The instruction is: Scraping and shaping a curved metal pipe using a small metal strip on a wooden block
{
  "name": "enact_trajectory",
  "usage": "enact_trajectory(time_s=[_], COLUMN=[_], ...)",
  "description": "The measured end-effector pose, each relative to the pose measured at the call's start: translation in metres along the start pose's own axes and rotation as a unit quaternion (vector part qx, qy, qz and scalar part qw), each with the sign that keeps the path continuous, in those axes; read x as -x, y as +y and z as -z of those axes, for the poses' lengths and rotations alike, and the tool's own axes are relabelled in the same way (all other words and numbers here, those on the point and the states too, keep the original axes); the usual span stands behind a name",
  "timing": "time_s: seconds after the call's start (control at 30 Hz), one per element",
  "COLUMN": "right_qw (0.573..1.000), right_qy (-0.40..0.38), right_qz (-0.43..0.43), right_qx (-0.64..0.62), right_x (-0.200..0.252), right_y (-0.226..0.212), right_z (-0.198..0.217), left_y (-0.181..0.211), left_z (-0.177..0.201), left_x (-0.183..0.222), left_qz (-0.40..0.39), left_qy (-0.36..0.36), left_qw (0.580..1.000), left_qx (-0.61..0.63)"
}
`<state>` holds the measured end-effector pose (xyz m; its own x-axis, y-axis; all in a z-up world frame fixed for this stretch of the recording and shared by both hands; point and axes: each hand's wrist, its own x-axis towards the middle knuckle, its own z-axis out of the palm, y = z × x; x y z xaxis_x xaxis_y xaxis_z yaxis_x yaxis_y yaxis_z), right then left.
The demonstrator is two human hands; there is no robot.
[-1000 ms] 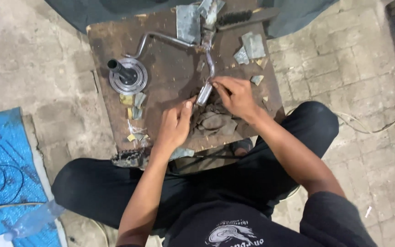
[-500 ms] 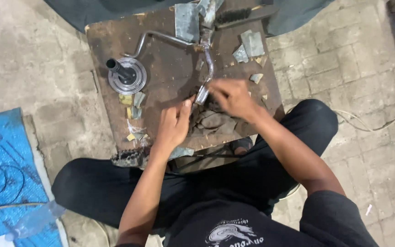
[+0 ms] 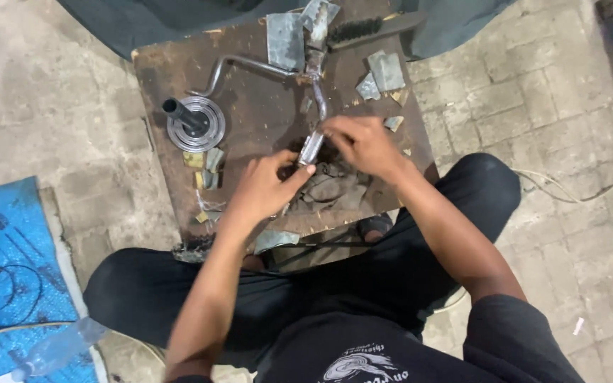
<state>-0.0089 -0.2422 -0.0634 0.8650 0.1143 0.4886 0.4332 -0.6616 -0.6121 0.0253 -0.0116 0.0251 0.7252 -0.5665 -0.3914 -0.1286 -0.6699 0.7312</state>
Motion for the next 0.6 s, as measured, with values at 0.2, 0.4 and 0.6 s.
enact_trajectory(time_s=[0.2, 0.4, 0.6], right_qw=[0.999, 0.993, 0.993], right_qy=[-0.002, -0.029, -0.048], right_qz=[-0.019, -0.056, -0.067], right_qx=[-0.035, -0.104, -0.086], right_x=[0.004, -0.001, -0.008], right_y=[0.022, -0.001, -0.032], right_z=[-0.003, 0.003, 0.008], left_y=[0.026, 0.01, -0.001], left_z=[0.005, -0.012, -0.011], left_x=[-0.021, -0.03, -0.04], left_qz=[0.009, 0.013, 0.012], left_qy=[-0.095, -0.074, -0.062], left_qw=[0.991, 0.997, 0.998], left_qx=[-0.097, 0.023, 0.023])
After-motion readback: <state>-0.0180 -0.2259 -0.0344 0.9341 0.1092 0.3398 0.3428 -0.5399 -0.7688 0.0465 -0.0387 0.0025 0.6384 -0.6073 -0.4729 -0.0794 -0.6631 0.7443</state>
